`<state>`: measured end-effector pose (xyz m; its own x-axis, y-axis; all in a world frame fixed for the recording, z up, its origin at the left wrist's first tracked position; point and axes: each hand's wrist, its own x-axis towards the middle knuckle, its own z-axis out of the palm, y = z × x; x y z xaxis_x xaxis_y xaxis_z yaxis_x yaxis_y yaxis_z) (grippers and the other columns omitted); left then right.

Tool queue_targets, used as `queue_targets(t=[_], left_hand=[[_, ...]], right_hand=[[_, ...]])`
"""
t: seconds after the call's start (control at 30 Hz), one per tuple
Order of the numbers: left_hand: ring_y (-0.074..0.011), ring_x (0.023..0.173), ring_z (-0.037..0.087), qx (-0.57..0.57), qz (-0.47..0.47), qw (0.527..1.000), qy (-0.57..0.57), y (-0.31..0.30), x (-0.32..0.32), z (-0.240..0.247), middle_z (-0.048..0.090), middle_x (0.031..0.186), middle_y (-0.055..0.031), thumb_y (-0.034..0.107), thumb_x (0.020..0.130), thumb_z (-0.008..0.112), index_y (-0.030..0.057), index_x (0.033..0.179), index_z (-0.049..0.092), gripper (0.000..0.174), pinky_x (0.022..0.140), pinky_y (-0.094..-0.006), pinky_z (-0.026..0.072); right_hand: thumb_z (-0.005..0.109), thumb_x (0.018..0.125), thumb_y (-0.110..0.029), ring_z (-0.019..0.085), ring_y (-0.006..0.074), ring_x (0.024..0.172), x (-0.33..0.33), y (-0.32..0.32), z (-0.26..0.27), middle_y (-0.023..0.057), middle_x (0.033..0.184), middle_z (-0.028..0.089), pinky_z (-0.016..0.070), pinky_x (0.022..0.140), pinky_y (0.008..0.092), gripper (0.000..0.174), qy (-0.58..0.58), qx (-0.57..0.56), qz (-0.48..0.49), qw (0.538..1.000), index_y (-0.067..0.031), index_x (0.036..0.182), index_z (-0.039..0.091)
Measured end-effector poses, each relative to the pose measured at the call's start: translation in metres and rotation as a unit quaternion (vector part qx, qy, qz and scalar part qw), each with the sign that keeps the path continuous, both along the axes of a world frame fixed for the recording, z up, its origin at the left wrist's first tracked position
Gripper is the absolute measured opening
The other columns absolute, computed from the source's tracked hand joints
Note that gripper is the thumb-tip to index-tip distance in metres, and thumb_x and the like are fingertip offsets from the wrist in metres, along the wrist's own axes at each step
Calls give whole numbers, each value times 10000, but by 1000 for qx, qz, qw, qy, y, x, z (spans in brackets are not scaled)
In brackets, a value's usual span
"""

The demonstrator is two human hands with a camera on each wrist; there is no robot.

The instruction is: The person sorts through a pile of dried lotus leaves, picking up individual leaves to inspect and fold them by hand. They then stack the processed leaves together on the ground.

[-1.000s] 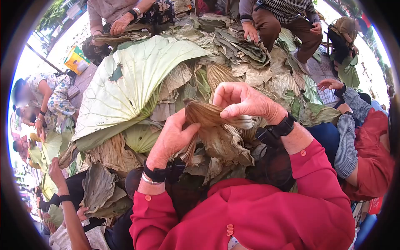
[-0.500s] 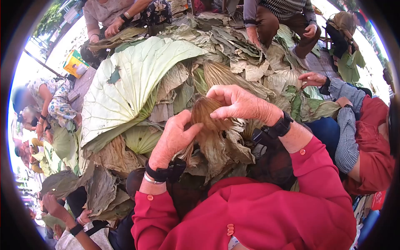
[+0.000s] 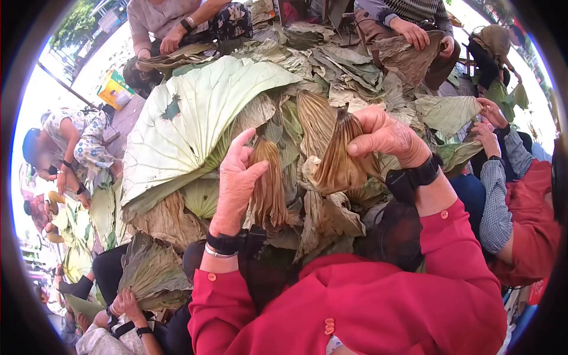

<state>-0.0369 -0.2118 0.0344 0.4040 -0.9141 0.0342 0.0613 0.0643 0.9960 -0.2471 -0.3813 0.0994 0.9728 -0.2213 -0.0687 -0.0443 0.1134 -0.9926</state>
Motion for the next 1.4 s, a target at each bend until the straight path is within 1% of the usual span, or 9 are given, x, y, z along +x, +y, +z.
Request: queue_targets(t=[0.17,0.37,0.63,0.87,1.03,1.1,1.13,1.23,1.4], left_hand=[[-108,833,554,-1,38,973,226,-3,1,2,581,942,-68,-113,736,522,-19,1073,472,353,750,-211,452],[-87,832,551,-54,-61,983,166,-16,-22,1,584,959,-48,-12,792,555,6,1046,497,261,737,-202,442],[-70,817,538,-18,-14,986,167,-10,-26,-1,580,945,13,96,840,544,41,1053,514,221,739,-176,421],[-86,855,531,-28,-27,990,138,-16,-29,-4,584,932,-28,6,790,580,14,1018,518,236,783,-227,423],[-94,854,542,-52,-22,980,188,-10,-13,9,596,948,-35,-3,783,578,33,1016,530,240,785,-225,423],[-141,915,543,-90,-45,976,194,-5,-12,9,584,990,-62,-19,791,547,15,1043,507,257,834,-259,419],[-160,955,532,-100,-57,971,209,-2,-8,8,575,1024,-76,-16,789,546,15,1056,505,271,871,-282,404],[-178,961,538,-122,-63,968,209,7,0,20,575,1044,-86,10,773,571,15,1076,506,310,890,-309,394],[-171,886,567,16,-40,982,182,12,2,17,610,957,-75,23,731,633,8,1012,559,292,831,-291,422]], right_hand=[[652,751,-77,494,63,664,7,41,7,-2,726,590,407,600,238,194,-54,117,227,965,32,900,594],[607,760,-94,485,79,694,42,44,-44,49,763,603,426,661,264,218,-14,-189,-4,982,-2,954,572],[641,735,-109,490,96,697,53,45,-58,96,736,564,420,655,272,226,-35,-120,-172,977,13,879,517],[631,746,-121,556,177,689,51,58,-54,90,745,577,441,651,284,228,10,-353,-144,925,-14,905,508],[658,729,-187,556,187,781,51,42,-42,82,832,581,446,703,301,317,17,-320,-208,924,-27,961,512],[693,709,-138,530,104,752,53,34,-49,22,920,564,442,696,237,403,-96,-321,-92,938,-46,1060,516],[695,713,-149,512,70,803,50,32,-46,10,930,577,430,749,226,438,12,-148,14,989,-30,1093,512],[684,728,-173,508,68,814,47,39,-47,0,906,587,425,760,233,401,14,-22,55,998,-2,1054,525],[670,720,-192,499,99,692,46,50,-48,64,737,568,415,650,263,286,-11,-229,-39,972,-33,930,556]])
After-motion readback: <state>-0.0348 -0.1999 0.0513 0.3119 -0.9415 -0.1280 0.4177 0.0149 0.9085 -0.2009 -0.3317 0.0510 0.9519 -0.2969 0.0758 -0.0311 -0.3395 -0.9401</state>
